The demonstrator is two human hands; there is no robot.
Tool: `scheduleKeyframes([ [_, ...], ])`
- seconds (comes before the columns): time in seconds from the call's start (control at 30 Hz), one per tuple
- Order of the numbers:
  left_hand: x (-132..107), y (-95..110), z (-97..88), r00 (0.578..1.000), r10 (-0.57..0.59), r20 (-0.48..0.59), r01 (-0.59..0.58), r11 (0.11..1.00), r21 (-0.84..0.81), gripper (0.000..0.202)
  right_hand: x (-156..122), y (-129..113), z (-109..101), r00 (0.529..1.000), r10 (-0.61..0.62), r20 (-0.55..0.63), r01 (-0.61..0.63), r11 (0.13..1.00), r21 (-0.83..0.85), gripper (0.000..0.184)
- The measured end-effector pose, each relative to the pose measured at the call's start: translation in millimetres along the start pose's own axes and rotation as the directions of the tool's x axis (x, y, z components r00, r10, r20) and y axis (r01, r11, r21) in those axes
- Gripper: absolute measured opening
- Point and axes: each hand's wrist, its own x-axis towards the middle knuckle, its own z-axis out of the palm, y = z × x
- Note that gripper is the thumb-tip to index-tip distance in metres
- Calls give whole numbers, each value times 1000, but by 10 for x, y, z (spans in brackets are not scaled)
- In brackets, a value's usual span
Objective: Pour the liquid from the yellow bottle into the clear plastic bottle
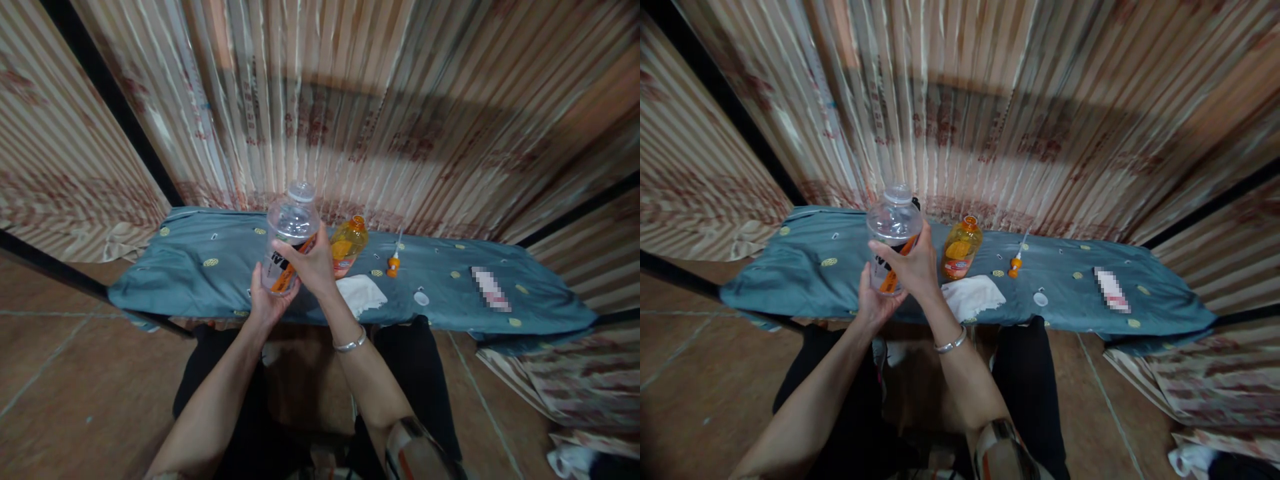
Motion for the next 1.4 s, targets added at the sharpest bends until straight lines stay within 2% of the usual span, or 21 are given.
scheduleKeyframes([
  [0.07,1,24,19,1000,-5,4,5,1000,-28,59,-106,-21,-161,991,-104,80,111,991,-78,123],
  [0.1,-1,36,28,1000,-11,12,11,999,-39,62,-160,3,-295,984,-161,78,170,977,-129,123],
  [0.13,-3,49,35,1000,-21,23,22,999,-49,67,-208,57,-460,978,-203,44,208,960,-186,119],
  [0.2,-9,75,44,998,-47,45,50,996,-68,76,-264,257,-851,963,-251,-102,214,936,-278,106],
  [0.27,-16,96,42,996,-68,54,72,993,-89,81,-243,544,-1242,937,-223,-270,135,942,-309,105],
  [0.3,-21,103,37,996,-75,53,79,992,-98,81,-203,699,-1407,932,-179,-314,78,947,-311,112],
  [0.33,-27,107,32,996,-81,49,86,991,-106,80,-147,849,-1537,938,-126,-323,23,952,-304,123],
  [0.4,-43,108,22,995,-96,39,100,989,-113,80,-6,1100,-1682,965,7,-262,-74,966,-247,147],
  [0.43,-52,106,18,994,-105,35,109,988,-113,81,69,1193,-1698,974,67,-215,-112,972,-207,152],
  [0.5,-67,102,13,992,-123,28,126,986,-110,80,207,1312,-1643,985,129,-112,-142,983,-118,144],
  [0.6,-71,93,8,989,-144,15,145,984,-101,77,352,1362,-1476,985,166,57,-167,985,28,108],
  [0.67,-59,81,-1,987,-159,10,159,983,-90,76,399,1343,-1404,971,208,119,-217,974,67,90],
  [0.73,-42,65,-15,985,-173,11,173,982,-75,78,402,1289,-1415,973,225,53,-227,973,37,83],
  [0.83,-26,40,-37,982,-188,19,189,980,-59,80,306,1153,-1576,983,163,-89,-169,983,-66,75],
  [0.93,-39,31,-47,979,-203,20,204,977,-64,78,83,1005,-1780,983,103,-154,-123,984,-131,70],
  [1.03,-77,39,-47,975,-221,17,221,972,-77,72,-197,920,-1876,968,108,-225,-162,958,-238,75],
  [1.23,-162,60,-39,963,-270,-15,268,960,-81,64,-533,913,-1729,936,189,-298,-322,803,-502,88],
  [1.4,-205,26,-33,956,-291,-49,288,956,-62,57,-581,984,-1655,939,180,-295,-317,784,-534,79],
])
